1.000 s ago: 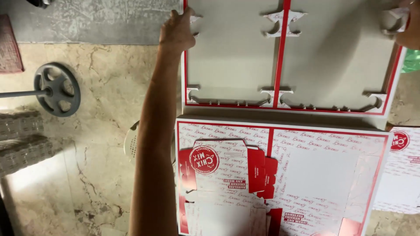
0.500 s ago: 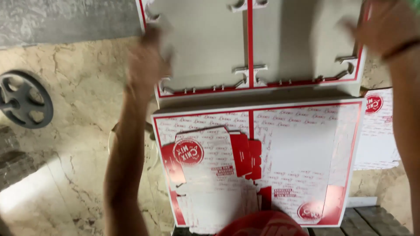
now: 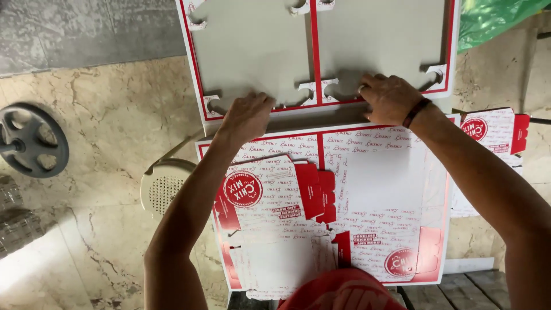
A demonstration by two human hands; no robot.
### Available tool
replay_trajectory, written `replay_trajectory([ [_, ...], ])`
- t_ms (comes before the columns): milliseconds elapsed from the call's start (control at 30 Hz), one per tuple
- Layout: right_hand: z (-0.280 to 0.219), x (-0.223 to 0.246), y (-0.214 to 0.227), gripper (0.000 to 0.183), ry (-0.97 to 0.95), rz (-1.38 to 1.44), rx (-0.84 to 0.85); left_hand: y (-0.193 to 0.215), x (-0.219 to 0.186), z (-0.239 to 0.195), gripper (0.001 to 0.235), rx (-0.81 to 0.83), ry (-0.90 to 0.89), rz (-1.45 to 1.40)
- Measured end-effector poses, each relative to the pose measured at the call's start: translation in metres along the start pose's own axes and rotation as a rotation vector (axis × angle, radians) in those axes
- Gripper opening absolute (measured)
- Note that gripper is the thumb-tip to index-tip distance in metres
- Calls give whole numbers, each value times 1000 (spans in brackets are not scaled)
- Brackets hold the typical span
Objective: Removing perforated excess cardboard strips from flat packaging templates by hand.
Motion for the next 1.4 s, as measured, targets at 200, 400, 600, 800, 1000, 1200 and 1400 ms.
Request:
replay_trajectory([
  [200, 12, -2, -24, 26, 26, -101, -62, -10, 0, -2, 18, -85, -36, 57],
  [400, -6, 16, 2, 19, 91, -170, -203, 56, -16, -19, 39, 9, -31, -86],
  [600, -33, 29, 36, 18, 120, -248, -372, 16, -11, -8, 23, -104, -44, 79],
  [800, -25, 6, 36, 44, 45, 97, -176, 44, -5, -22, 25, -169, -90, -203],
  [1000, -17, -18, 14, 44, -101, 262, -26, 44, 5, -22, 37, -90, -11, -276],
  [1200, -12, -41, -42, 48, -22, -6, -294, 54, -5, -20, 49, -129, -58, -197],
  [1400, -22, -36, -30, 40, -33, 120, -203, 43, -1, -16, 54, 11, -27, -213],
])
Point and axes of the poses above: each hand's wrist, its own z-axis towards the middle knuckle, its own y-axis out of the back of the hand, x = y × z, the point moved 10 cm from there along z, towards the middle knuckle, and after that the axes turned 5 degrees about y, right-handed, at the moved point
